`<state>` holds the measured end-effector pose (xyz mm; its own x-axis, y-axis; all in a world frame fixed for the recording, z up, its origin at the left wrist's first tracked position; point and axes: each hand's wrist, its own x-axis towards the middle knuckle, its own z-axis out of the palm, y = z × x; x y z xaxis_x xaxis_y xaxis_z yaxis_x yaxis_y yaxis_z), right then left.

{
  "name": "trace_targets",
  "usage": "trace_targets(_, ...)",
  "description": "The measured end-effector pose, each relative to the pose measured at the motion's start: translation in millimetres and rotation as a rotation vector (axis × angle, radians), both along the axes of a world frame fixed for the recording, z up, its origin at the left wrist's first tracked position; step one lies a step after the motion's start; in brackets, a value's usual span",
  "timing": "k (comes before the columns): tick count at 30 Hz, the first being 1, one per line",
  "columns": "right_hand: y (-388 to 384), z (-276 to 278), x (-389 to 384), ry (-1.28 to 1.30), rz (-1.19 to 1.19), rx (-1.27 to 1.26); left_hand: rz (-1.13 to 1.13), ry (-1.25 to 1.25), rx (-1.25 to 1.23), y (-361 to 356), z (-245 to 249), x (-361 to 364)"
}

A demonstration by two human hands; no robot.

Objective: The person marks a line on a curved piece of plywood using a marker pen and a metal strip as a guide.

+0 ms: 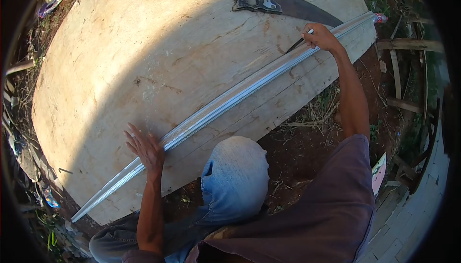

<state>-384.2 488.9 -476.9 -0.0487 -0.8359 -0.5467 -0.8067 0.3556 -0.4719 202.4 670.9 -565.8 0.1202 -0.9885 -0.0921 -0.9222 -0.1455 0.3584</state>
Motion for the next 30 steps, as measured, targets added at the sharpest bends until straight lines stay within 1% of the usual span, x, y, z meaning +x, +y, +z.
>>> trace_targets(4,-8.8,-3.6,-52.4,0.033,-0.037,-0.010,-0.004,-0.016,-0.007,0.7,-3.0,-0.5)
trace_targets(5,-9.9,-4.8,-63.5,0.044,-0.082,-0.015,-0.005,-0.022,-0.014,1.3,-3.8,0.2)
trace_targets(6,-9.9,-3.5,-72.3,0.056,-0.127,-0.022,-0.008,-0.030,-0.017,1.7,-5.5,1.3)
trace_targets(13,-14.1,3.9,-127.9,0.167,-0.224,-0.100,-0.009,-0.044,-0.004,0.7,-5.2,2.0)
trace_targets(15,-15.9,2.7,-151.4,0.299,-0.244,-0.204,-0.006,-0.039,0.016,0.2,-4.3,0.6)
trace_targets(16,-14.4,3.9,-161.0,0.300,-0.242,-0.207,-0.004,-0.038,0.014,-0.8,-3.9,-1.0)
trace_targets(18,-3.5,5.7,-171.7,0.346,-0.427,-0.441,-0.008,-0.019,0.026,-1.8,-1.5,-1.4)
trace_targets(20,21.7,12.4,-155.7,0.410,-0.634,-0.645,-0.019,-0.028,0.031,1.9,-2.7,0.5)
trace_targets(22,60.6,13.0,-132.9,0.138,-0.857,-0.809,-0.036,-0.033,0.021,1.8,-4.7,2.4)
trace_targets(24,109.9,7.7,-91.4,-0.079,-0.999,-0.978,-0.035,-0.043,0.017,0.3,-6.1,2.8)
trace_targets(26,159.4,2.0,-34.0,-0.122,-1.114,-1.003,-0.044,-0.040,0.018,1.7,-5.0,4.1)
trace_targets(27,185.1,-8.0,-8.2,-0.204,-1.182,-0.996,-0.033,-0.039,0.020,1.7,-5.6,2.8)
trace_targets(30,244.4,-14.7,86.0,-0.299,-1.370,-0.853,-0.046,-0.028,0.024,2.6,-4.8,1.6)
